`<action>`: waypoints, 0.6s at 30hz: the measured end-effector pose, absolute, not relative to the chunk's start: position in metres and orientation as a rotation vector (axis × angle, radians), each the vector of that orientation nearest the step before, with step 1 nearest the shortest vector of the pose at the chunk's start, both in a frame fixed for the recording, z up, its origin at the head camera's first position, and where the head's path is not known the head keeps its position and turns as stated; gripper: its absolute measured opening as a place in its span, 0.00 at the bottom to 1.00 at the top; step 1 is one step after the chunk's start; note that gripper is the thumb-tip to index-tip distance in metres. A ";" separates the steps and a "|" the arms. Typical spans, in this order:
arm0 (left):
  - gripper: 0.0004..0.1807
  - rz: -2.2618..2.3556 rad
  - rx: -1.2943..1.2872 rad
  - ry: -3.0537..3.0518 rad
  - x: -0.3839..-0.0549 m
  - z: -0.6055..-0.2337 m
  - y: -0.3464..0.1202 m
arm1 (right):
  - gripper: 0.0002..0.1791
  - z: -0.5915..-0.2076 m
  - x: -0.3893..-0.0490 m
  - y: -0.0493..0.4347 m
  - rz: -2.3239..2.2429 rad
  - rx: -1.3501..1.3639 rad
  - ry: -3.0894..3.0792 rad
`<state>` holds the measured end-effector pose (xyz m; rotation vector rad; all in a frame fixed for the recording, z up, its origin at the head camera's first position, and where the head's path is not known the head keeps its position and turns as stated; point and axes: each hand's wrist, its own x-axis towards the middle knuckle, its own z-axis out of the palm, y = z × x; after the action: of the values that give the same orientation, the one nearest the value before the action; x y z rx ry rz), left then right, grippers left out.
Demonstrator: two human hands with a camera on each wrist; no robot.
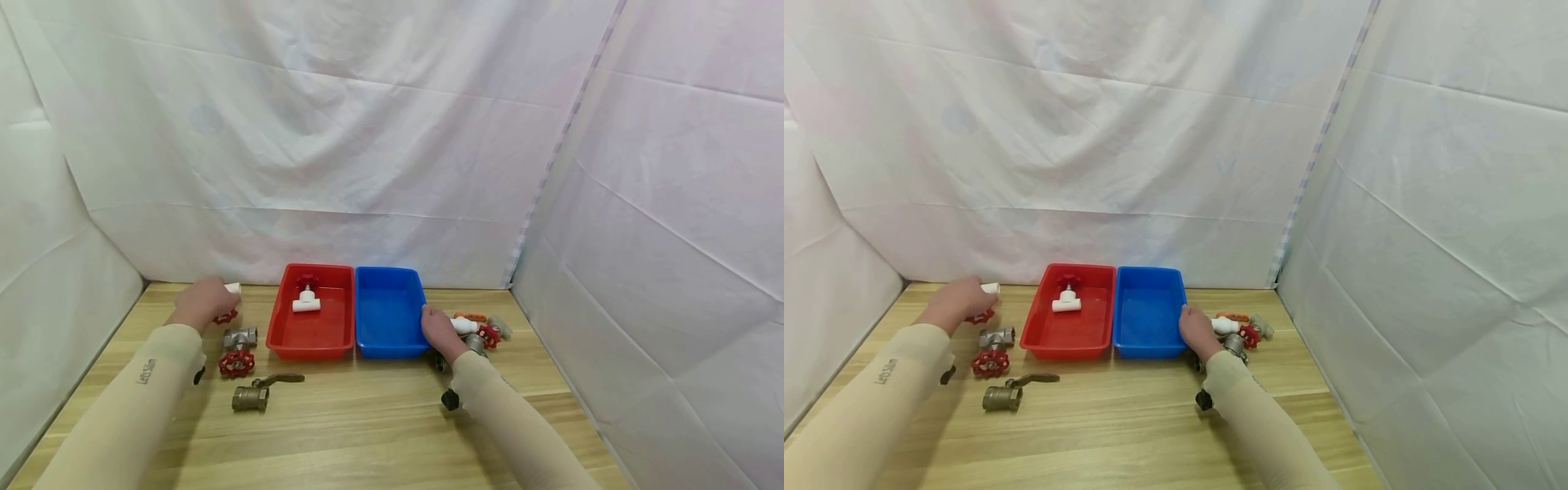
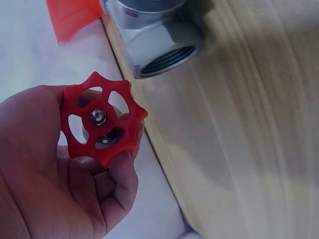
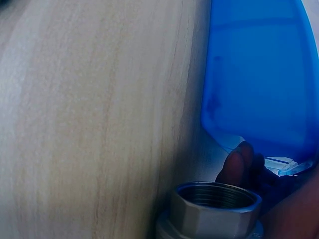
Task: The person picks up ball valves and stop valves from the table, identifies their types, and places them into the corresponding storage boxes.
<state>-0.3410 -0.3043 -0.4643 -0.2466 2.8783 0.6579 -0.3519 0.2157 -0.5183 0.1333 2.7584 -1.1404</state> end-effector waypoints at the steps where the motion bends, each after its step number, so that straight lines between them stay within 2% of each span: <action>1: 0.19 0.659 -0.240 2.882 -0.342 -0.463 -0.304 | 0.38 -0.518 -0.352 0.216 -1.140 0.134 2.758; 13: 0.18 0.606 -0.142 2.981 -0.346 -0.445 -0.295 | 0.38 -0.519 -0.352 0.215 -1.167 0.137 2.743; 18: 0.23 0.585 -0.127 3.023 -0.344 -0.434 -0.291 | 0.38 -0.519 -0.351 0.216 -1.185 0.138 2.741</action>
<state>-0.3443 -0.2907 -0.4338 -0.1267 3.0232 0.5849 -0.3512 0.2156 -0.5186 0.1377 2.7409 -1.1846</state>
